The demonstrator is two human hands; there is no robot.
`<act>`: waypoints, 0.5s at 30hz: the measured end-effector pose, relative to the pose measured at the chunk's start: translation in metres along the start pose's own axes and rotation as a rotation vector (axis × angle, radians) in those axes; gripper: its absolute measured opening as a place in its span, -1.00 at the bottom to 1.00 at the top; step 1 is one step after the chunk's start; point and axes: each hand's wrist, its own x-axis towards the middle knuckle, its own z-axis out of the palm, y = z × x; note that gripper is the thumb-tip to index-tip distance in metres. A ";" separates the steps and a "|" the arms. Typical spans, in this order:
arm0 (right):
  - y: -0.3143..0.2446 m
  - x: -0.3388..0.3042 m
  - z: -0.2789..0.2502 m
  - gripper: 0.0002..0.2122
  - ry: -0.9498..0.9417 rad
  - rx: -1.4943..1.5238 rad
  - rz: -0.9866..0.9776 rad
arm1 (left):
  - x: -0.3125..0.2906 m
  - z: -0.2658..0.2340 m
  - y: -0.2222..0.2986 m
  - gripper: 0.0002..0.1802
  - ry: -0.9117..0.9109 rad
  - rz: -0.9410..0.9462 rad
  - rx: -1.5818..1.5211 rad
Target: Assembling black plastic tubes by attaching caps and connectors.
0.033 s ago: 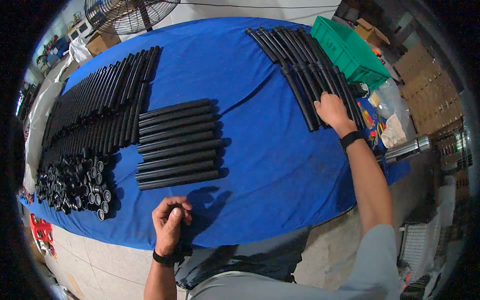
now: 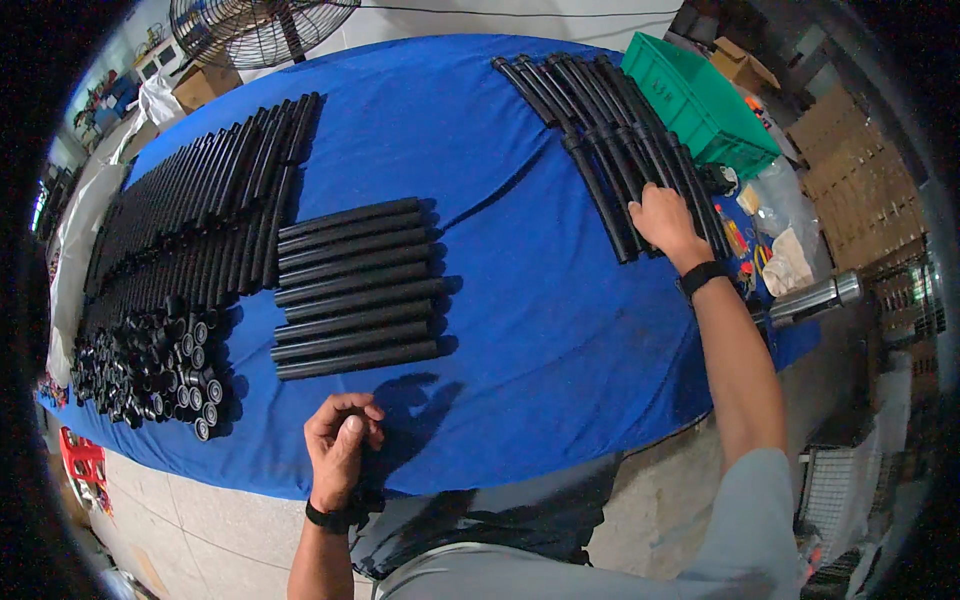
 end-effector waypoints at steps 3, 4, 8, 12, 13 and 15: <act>0.005 0.000 0.002 -0.68 -0.018 -0.005 0.027 | 0.003 0.004 -0.002 -0.61 0.009 0.013 0.044; 0.001 0.000 0.002 -0.67 -0.017 -0.002 0.030 | 0.001 0.003 0.000 -0.63 0.020 0.008 0.050; -0.003 -0.008 0.000 -0.63 -0.034 -0.022 0.040 | -0.001 0.005 0.002 -0.67 0.032 -0.009 0.058; 0.004 -0.011 -0.002 -0.58 0.014 -0.037 0.031 | 0.002 0.007 0.002 -0.71 0.019 -0.005 0.059; 0.000 -0.013 -0.002 -0.58 0.027 -0.041 0.035 | 0.000 0.004 0.004 -0.74 0.026 -0.025 0.044; -0.006 -0.014 -0.013 -0.58 0.051 -0.048 0.055 | -0.002 0.002 0.005 -0.76 0.054 -0.038 0.031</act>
